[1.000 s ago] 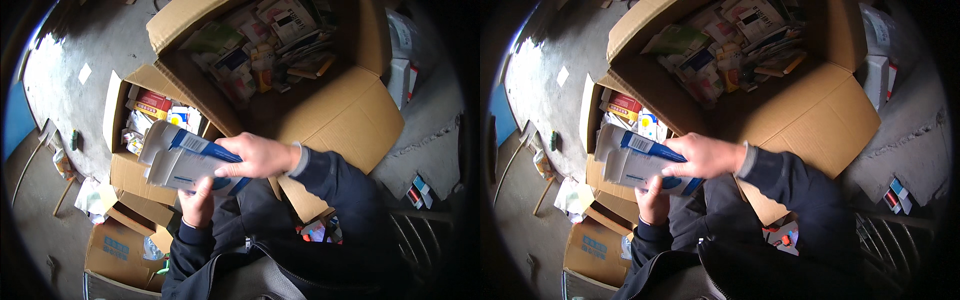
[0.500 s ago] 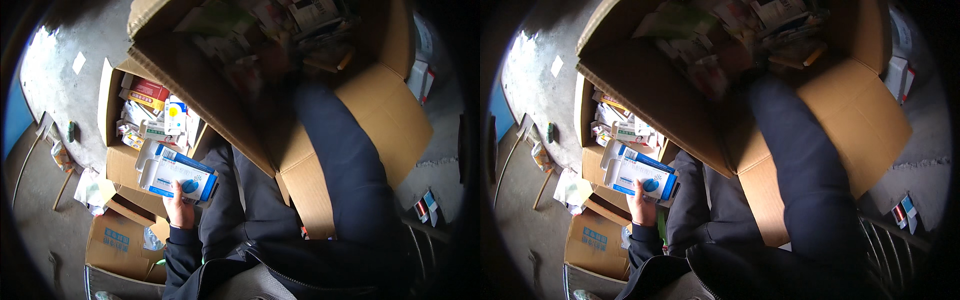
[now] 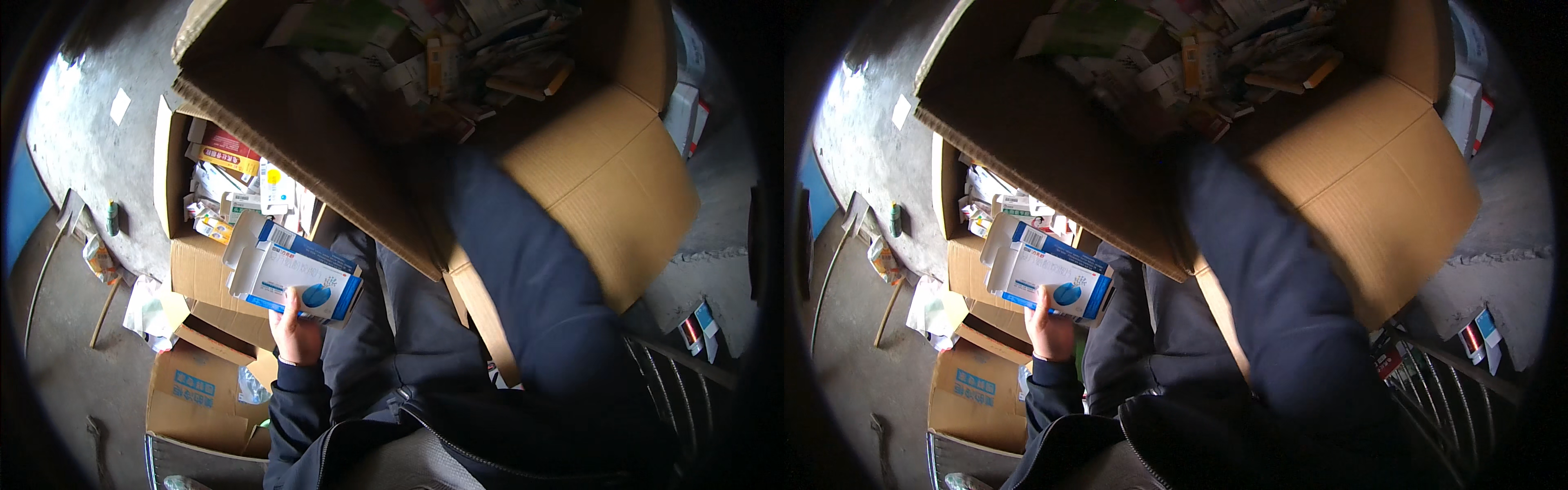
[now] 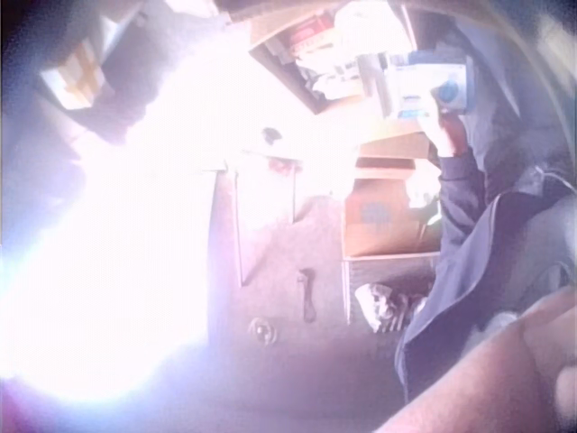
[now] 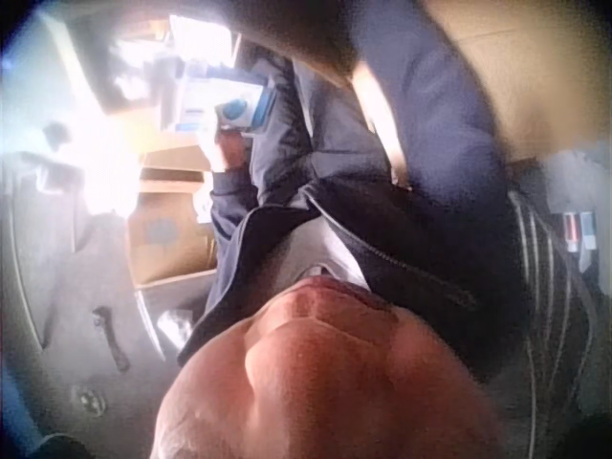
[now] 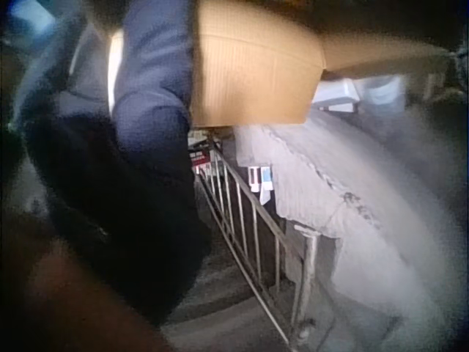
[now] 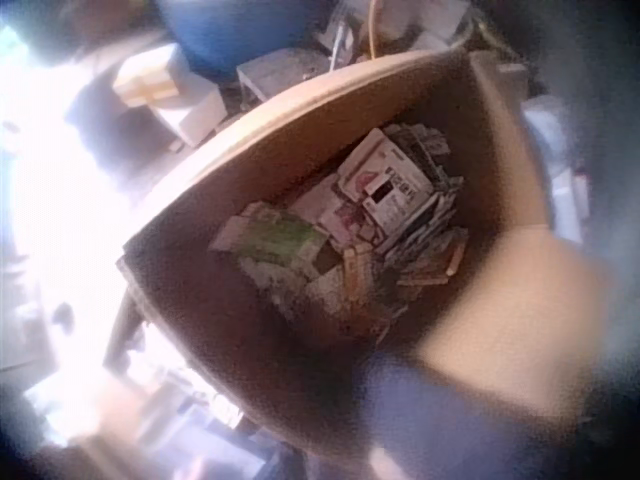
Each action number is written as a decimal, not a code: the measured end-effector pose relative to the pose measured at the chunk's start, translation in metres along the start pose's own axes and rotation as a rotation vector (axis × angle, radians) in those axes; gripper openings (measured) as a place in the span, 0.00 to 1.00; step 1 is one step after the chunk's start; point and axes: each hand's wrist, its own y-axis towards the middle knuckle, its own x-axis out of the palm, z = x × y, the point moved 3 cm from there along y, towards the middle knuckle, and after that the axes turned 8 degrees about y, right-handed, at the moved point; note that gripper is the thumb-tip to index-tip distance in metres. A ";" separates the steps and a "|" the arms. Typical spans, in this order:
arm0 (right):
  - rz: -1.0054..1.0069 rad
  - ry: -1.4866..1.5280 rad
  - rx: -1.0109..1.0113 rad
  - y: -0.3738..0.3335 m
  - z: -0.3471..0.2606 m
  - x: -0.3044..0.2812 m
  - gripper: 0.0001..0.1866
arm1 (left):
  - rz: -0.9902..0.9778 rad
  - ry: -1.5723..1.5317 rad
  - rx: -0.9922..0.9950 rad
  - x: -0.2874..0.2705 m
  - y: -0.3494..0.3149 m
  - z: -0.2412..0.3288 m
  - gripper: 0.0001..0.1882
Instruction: The person repeatedly reaches into a large cardboard box, picks up small boxes and packets, briefly turns them over, and places them into a second box. The process continues across multiple boxes in a cluttered indoor space.
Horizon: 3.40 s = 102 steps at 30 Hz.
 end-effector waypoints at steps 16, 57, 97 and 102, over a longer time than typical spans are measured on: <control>0.143 1.652 0.805 -0.023 -0.008 -0.206 0.17 | -0.088 0.072 0.077 0.006 -0.007 0.009 0.25; -0.373 1.044 0.580 -0.049 -0.297 -0.145 0.13 | -0.214 0.005 0.222 -0.013 -0.029 0.024 0.27; 0.506 1.473 0.891 -0.054 -0.105 -0.207 0.07 | -0.015 0.301 0.122 -0.083 0.014 -0.066 0.18; 0.712 1.013 1.205 -0.123 0.042 -0.161 0.09 | -0.166 0.404 0.270 -0.043 -0.007 -0.026 0.07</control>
